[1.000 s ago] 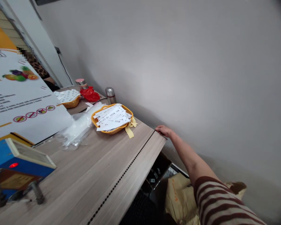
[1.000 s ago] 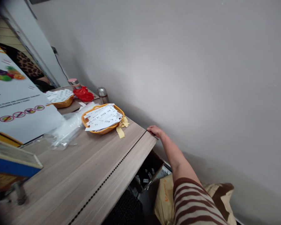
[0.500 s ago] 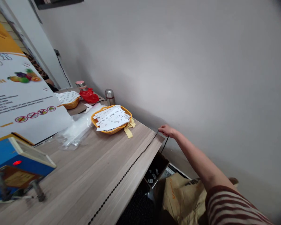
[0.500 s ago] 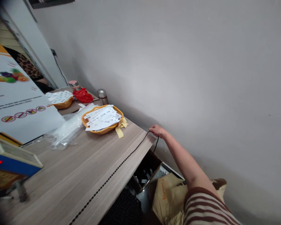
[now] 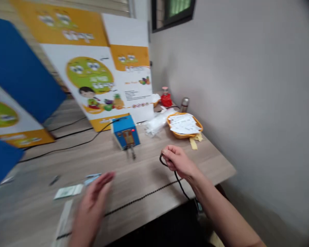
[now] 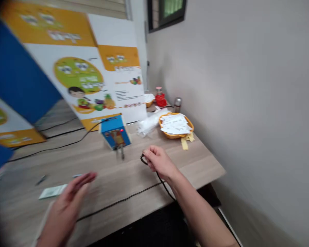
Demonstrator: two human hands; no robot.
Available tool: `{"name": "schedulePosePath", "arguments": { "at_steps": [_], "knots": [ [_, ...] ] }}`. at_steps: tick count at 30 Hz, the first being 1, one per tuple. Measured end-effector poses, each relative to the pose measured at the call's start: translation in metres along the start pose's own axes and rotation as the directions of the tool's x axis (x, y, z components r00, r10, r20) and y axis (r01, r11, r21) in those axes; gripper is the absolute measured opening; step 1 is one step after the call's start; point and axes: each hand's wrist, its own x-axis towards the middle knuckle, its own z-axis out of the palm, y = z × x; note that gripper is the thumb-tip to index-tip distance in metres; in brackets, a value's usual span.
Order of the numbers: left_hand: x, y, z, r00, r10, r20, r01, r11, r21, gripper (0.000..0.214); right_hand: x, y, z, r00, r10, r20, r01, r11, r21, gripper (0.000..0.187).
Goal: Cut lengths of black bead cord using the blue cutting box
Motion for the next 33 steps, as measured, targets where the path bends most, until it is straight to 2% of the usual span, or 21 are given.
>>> {"name": "schedulePosePath", "arguments": {
  "at_steps": [1, 4, 6, 8, 11, 14, 19, 25, 33],
  "knots": [
    [0.002, 0.002, 0.012, 0.994, -0.029, 0.106, 0.043, 0.991, -0.128, 0.048, 0.007, 0.008, 0.019, 1.0, 0.003, 0.025, -0.004, 1.0, 0.004, 0.047],
    [0.016, 0.01, 0.053, 0.975, -0.015, 0.22, 0.092, 0.934, -0.345, 0.049, 0.023, 0.032, 0.053, 0.998, 0.003, 0.066, -0.001, 1.0, -0.024, 0.046],
    [0.027, 0.011, 0.07, 0.967, 0.001, 0.254, 0.107, 0.905, -0.411, 0.046, 0.033, 0.049, 0.059, 0.997, -0.018, 0.075, 0.023, 0.997, -0.068, 0.044],
    [0.035, 0.006, 0.078, 0.964, -0.011, 0.264, 0.124, 0.901, -0.416, 0.039, 0.04, 0.063, 0.058, 0.996, -0.04, 0.08, 0.049, 0.992, -0.119, 0.042],
    [0.044, -0.01, 0.078, 0.974, -0.014, 0.227, 0.082, 0.952, -0.293, 0.025, 0.051, 0.078, 0.052, 0.995, -0.068, 0.067, 0.08, 0.976, -0.203, 0.039],
    [0.051, -0.027, 0.078, 0.986, 0.061, 0.154, -0.053, 0.997, -0.059, 0.016, 0.06, 0.085, 0.046, 0.996, -0.054, 0.074, 0.072, 0.96, -0.27, 0.038],
    [0.061, -0.05, 0.083, 0.983, 0.166, 0.079, -0.178, 0.966, 0.186, 0.007, 0.075, 0.088, 0.038, 0.991, -0.005, 0.13, 0.05, 0.937, -0.345, 0.035],
    [0.069, -0.06, 0.088, 0.982, 0.173, 0.081, -0.188, 0.95, 0.25, 0.009, 0.087, 0.102, 0.036, 0.978, -0.099, 0.182, 0.183, 0.825, -0.534, 0.023],
    [0.082, -0.073, 0.084, 0.97, 0.227, 0.092, -0.244, 0.917, 0.314, 0.008, 0.107, 0.121, 0.035, 0.959, -0.22, 0.179, 0.283, 0.73, -0.622, 0.018]
  ]
}}
